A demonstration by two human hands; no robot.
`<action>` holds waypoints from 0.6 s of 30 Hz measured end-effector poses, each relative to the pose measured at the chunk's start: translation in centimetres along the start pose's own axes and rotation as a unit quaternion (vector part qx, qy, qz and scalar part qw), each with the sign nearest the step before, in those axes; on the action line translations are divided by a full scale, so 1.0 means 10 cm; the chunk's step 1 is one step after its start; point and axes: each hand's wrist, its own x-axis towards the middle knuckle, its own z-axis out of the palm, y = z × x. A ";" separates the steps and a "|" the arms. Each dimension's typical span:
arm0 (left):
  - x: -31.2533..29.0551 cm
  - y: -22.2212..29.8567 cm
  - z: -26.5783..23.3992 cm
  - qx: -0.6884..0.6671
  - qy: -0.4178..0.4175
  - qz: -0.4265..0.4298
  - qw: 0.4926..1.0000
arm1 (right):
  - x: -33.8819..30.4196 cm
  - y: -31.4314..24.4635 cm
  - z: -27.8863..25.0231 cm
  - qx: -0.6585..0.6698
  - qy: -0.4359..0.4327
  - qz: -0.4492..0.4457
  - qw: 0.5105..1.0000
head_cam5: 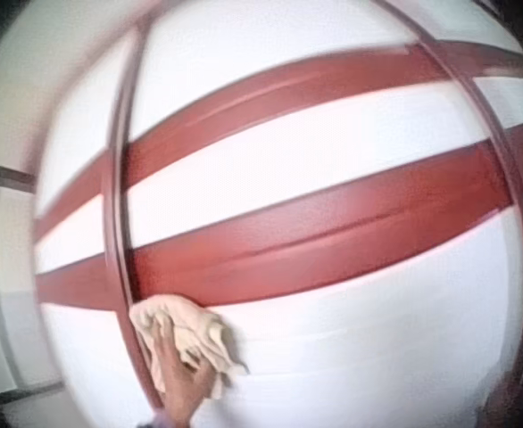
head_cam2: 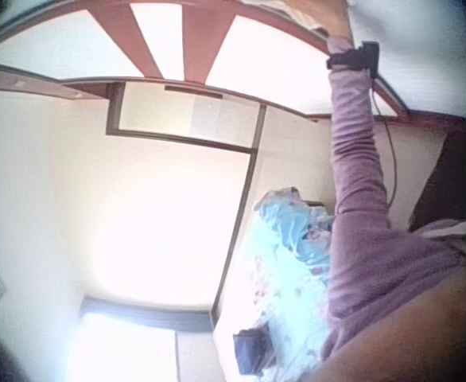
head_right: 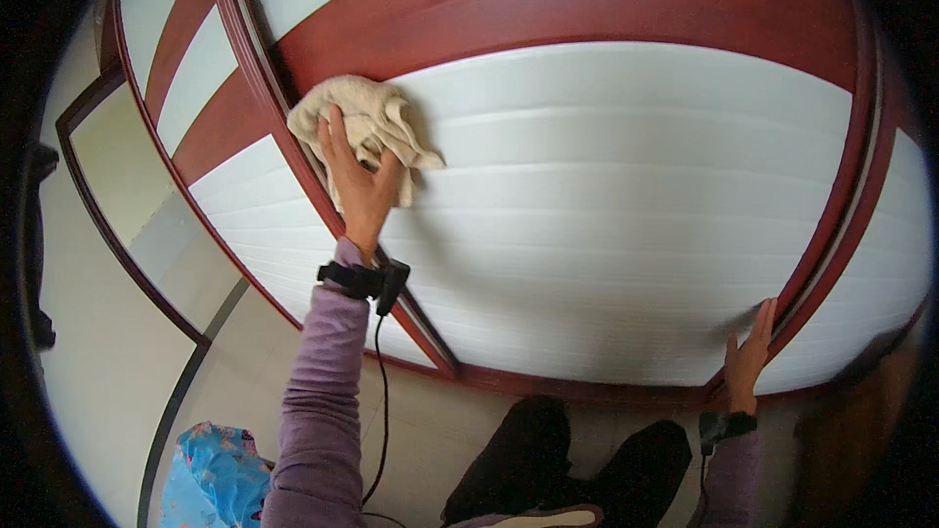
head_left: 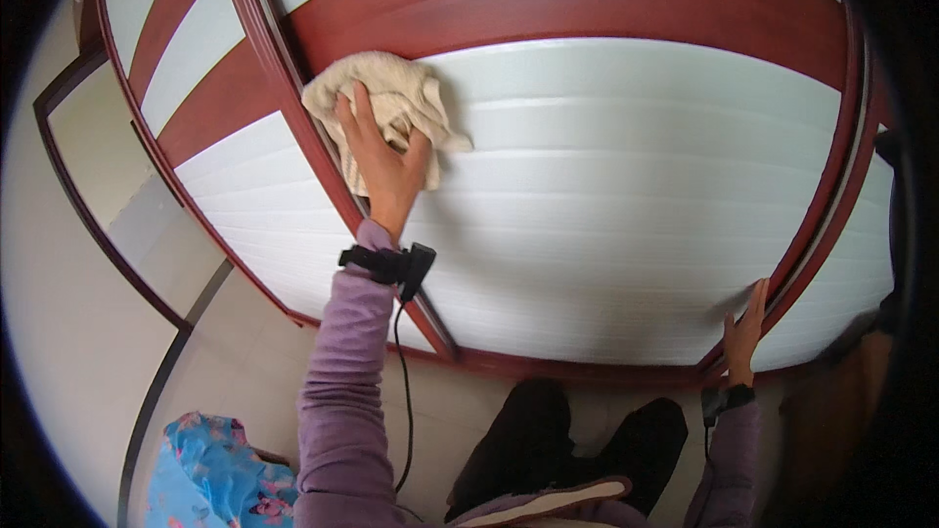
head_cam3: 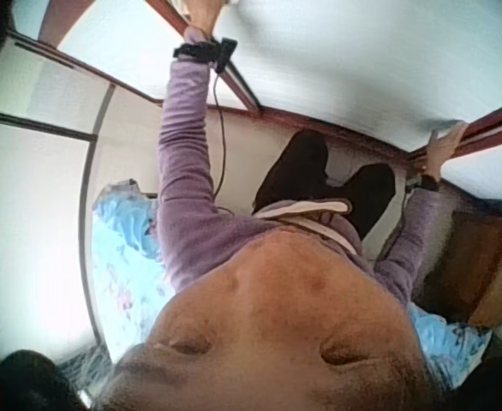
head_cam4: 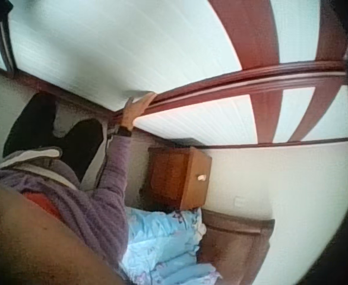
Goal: The person wipes the exterior of a white wardrobe with red trim using a beige cloth. They systematically clean the upper, middle, and lower sections of the cabinet doors, moving the cloth in horizontal and vertical strokes.
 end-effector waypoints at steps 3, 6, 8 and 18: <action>0.48 -0.02 0.01 0.005 0.033 0.045 0.998 | 0.00 0.05 0.00 0.008 0.002 -0.003 1.000; 0.86 0.08 0.09 0.018 0.062 0.067 0.996 | -0.01 0.09 0.03 0.015 0.011 -0.016 1.000; 1.04 0.23 0.18 0.018 0.061 0.085 0.994 | -0.01 0.11 0.05 0.035 0.021 -0.025 0.999; 1.02 1.23 0.46 0.042 -0.120 0.297 0.946 | 0.02 0.15 0.12 0.067 0.034 0.024 0.997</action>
